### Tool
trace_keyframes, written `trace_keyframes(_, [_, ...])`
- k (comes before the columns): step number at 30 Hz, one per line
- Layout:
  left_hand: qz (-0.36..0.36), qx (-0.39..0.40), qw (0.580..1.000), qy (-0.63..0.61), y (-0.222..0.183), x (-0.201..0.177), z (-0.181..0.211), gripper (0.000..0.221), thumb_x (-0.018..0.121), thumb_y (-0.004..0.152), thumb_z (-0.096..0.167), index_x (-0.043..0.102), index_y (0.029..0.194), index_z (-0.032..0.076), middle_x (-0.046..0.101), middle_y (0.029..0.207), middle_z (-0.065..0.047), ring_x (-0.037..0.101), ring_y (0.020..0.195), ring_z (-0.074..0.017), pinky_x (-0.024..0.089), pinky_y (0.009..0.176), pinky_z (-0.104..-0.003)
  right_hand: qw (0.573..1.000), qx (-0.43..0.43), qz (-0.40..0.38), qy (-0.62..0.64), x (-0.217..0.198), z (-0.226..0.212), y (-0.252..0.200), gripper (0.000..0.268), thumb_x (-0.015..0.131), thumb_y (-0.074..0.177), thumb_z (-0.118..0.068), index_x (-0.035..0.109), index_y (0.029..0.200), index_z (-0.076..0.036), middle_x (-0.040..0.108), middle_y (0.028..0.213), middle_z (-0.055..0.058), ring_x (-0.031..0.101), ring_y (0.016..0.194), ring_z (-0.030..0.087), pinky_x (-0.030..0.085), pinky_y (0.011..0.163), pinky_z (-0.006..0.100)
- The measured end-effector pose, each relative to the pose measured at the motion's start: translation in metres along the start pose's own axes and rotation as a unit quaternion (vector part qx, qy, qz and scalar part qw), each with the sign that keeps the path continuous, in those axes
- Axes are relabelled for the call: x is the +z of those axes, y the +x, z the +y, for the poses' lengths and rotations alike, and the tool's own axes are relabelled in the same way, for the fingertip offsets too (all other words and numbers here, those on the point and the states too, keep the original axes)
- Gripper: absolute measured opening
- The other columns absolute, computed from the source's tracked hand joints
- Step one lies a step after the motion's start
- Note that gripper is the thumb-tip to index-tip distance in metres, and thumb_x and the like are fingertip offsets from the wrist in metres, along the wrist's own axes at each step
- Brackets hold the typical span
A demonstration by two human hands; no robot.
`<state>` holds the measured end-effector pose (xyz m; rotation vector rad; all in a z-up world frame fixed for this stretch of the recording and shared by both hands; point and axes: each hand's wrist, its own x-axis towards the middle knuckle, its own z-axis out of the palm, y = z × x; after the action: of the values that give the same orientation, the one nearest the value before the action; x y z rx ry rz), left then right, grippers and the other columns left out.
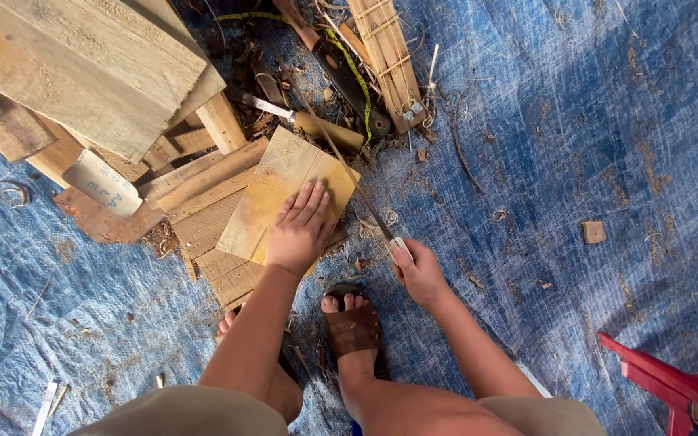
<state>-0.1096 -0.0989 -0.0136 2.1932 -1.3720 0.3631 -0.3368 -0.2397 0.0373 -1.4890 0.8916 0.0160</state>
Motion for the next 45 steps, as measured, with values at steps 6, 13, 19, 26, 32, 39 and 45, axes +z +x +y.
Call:
trace_keyframes(6, [-0.004,-0.004,1.0,0.002,0.001,-0.003,0.002,0.045,0.066,0.096,0.041,0.067,0.136,0.019,0.063,0.146,0.0,0.056,0.137,-0.0159,0.038,0.117,-0.034,1.0,0.01,-0.006,0.004,-0.004,0.006,-0.011,0.045,0.042,0.11,-0.037,0.063,0.104,0.002,0.05,0.055,0.009,0.046,0.042,0.013,0.04,0.041,0.033])
trace_keyframes(13, [0.0,0.0,1.0,-0.001,-0.002,0.0,0.0,0.046,0.067,0.095,0.041,0.067,0.135,0.019,0.063,0.146,0.0,0.056,0.137,-0.0163,0.038,0.117,-0.034,1.0,0.007,-0.002,-0.011,-0.005,0.003,-0.016,0.042,0.043,0.109,-0.036,0.061,0.099,0.0,0.051,0.054,0.008,0.049,0.042,0.015,0.041,0.041,0.032])
trace_keyframes(19, [-0.001,-0.005,1.0,0.0,-0.002,-0.001,-0.001,0.046,0.066,0.095,0.043,0.068,0.134,0.019,0.063,0.146,0.001,0.056,0.137,-0.0152,0.037,0.118,-0.033,0.999,0.016,-0.016,-0.037,-0.005,-0.008,-0.024,0.042,0.042,0.109,-0.034,0.063,0.1,0.001,0.051,0.054,0.008,0.048,0.044,0.015,0.042,0.044,0.033])
trace_keyframes(26, [-0.005,-0.001,1.0,-0.005,0.001,-0.004,0.001,0.045,0.066,0.096,0.044,0.068,0.134,0.018,0.063,0.146,0.0,0.056,0.137,-0.0159,0.038,0.117,-0.034,0.998,0.017,-0.017,-0.052,-0.007,-0.01,-0.023,0.043,0.041,0.109,-0.037,0.063,0.1,-0.001,0.051,0.055,0.007,0.046,0.045,0.015,0.041,0.045,0.034])
trace_keyframes(32, [-0.012,0.001,1.0,-0.011,-0.003,0.0,-0.001,0.048,0.067,0.096,0.044,0.066,0.136,0.017,0.062,0.147,-0.001,0.055,0.138,-0.017,0.038,0.117,-0.034,0.998,0.035,-0.032,-0.042,-0.019,-0.003,-0.014,0.045,0.041,0.109,-0.039,0.064,0.101,-0.002,0.051,0.056,0.007,0.047,0.044,0.014,0.041,0.043,0.033])
trace_keyframes(39, [-0.02,0.011,1.0,-0.008,-0.005,0.002,-0.003,0.049,0.065,0.097,0.045,0.065,0.138,0.018,0.059,0.15,-0.001,0.053,0.14,-0.0164,0.038,0.117,-0.033,0.999,0.023,-0.031,-0.038,-0.027,-0.014,-0.011,0.046,0.045,0.107,-0.04,0.063,0.09,-0.002,0.052,0.054,0.011,0.051,0.041,0.017,0.042,0.041,0.033])
trace_keyframes(45, [-0.025,0.017,1.0,-0.002,-0.003,0.0,-0.002,0.051,0.065,0.097,0.046,0.065,0.139,0.018,0.059,0.15,-0.001,0.053,0.141,-0.0176,0.038,0.117,-0.033,0.999,0.037,-0.003,0.023,-0.023,-0.022,-0.011,0.037,0.05,0.106,-0.033,0.06,0.086,-0.004,0.047,0.054,0.012,0.048,0.039,0.018,0.04,0.039,0.03])
